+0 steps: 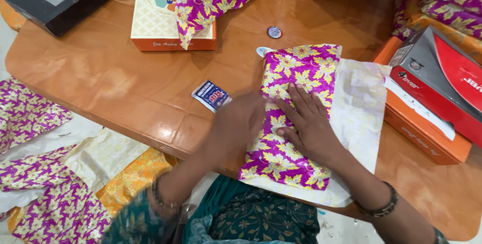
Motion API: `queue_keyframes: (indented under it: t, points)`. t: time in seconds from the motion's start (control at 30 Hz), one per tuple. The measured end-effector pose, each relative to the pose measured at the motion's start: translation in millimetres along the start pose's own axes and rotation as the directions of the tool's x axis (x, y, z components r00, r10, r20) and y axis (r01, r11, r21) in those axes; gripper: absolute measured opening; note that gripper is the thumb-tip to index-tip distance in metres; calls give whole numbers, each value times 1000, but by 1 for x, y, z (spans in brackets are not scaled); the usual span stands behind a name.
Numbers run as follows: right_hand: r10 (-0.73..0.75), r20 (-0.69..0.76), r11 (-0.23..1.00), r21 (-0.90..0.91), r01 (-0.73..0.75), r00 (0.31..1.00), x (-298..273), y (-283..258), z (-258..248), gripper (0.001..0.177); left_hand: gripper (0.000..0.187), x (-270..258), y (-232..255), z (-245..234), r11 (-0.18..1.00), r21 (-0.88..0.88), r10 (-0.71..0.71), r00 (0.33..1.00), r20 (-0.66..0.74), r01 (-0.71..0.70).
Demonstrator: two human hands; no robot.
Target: The person wraps a small rectangular box with floral-patterned paper, folds the edges, and secures them with adhesive tape. They then place the wrapped item aside and begin wrapping a second box in the same manner.
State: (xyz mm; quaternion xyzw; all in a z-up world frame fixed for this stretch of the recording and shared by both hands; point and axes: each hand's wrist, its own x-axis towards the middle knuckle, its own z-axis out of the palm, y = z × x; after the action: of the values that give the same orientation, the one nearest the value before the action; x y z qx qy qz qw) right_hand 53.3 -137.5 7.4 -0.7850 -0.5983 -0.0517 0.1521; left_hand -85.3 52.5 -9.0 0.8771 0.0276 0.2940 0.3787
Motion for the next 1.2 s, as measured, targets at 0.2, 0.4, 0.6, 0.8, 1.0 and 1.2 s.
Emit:
queue_keyframes:
  t: [0.2,0.4,0.6,0.8,1.0,1.2]
  points:
    - [60,-158,974,227,-23,986,-5,5,8,48,36,133,-83,29,979,52,-200,978,53,197]
    - [66,-135,972,232,-33,989,-8,6,11,41,22,156,-125,49,993,120,-47,969,241,18]
    - [79,-136,965,257,-42,988,-8,8,10,38,27,155,-152,32,947,-275,-64,934,352,168]
    - [74,-171,970,242,-31,982,-6,6,11,34,24,146,-139,37,993,-113,55,980,191,-34]
    - [74,-212,970,242,-21,974,-8,3,12,25,18,141,-136,38,992,-122,54,992,111,-41]
    - [33,-307,979,202,31,951,-7,-1,3,26,11,149,-153,49,989,-80,136,981,135,-126]
